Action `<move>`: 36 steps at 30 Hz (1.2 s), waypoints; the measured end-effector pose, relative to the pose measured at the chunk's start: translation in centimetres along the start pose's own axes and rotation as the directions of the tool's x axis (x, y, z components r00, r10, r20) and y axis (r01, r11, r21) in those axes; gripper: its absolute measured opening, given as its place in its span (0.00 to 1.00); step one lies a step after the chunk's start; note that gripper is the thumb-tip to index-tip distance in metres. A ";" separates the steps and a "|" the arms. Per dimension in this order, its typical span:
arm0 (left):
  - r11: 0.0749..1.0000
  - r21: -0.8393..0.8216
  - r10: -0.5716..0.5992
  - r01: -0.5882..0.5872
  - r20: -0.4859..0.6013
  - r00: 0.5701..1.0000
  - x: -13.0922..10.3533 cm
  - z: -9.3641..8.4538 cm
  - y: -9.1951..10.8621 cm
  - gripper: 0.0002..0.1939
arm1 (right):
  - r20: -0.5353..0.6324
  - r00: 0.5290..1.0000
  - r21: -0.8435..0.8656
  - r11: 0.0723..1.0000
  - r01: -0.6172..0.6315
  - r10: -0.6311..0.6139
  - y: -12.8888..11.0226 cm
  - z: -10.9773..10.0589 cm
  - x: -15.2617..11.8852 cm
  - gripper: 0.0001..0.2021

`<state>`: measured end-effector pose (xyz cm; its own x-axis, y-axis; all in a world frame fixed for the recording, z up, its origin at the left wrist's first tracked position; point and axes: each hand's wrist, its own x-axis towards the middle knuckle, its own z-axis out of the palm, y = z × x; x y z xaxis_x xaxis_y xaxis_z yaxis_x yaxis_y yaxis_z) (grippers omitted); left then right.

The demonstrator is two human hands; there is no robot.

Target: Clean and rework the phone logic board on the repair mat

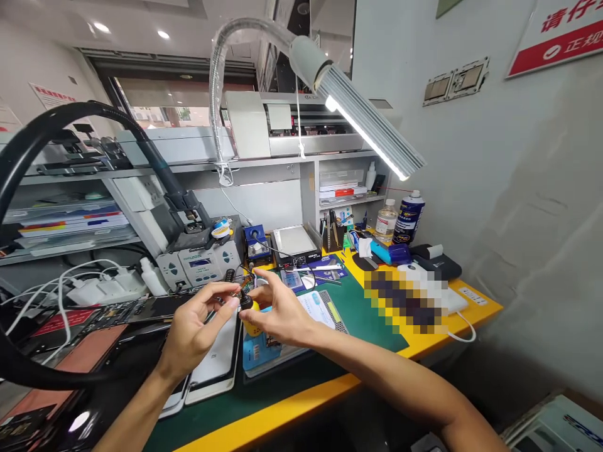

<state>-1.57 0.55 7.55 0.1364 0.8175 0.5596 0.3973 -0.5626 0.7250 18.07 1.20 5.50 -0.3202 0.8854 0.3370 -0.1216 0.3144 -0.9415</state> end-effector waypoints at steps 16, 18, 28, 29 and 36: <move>0.996 -0.070 -0.054 0.056 0.027 0.998 -0.3 1.4 0.1 0.14 | -0.231 0.968 0.023 0.995 0.101 -0.093 -3.3 -1.8 0.3 0.27; 0.995 -0.076 -0.061 0.062 0.018 0.998 -0.3 1.4 -0.1 0.15 | -0.262 0.965 0.161 0.986 0.041 0.002 -4.6 -1.9 0.7 0.20; 0.995 -0.086 -0.056 0.049 -0.071 0.996 -0.6 2.5 -0.2 0.12 | -0.110 0.956 0.439 0.876 -0.200 0.273 -4.4 0.3 1.4 0.14; 0.994 -0.096 -0.056 0.048 -0.079 0.995 -0.7 2.7 -0.2 0.12 | -0.120 0.954 0.446 0.873 -0.196 0.276 -4.3 0.3 1.4 0.14; 0.972 -0.224 -0.097 0.068 -0.124 0.987 -1.4 3.2 -0.1 0.14 | -0.142 0.956 0.491 0.857 -0.156 0.255 -4.1 0.6 0.9 0.15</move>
<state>1.07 -0.16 5.43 -0.0169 0.8467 0.5318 0.1919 -0.5192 0.8328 17.73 0.48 9.70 -0.2041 0.9756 0.0809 -0.5154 -0.0369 -0.8562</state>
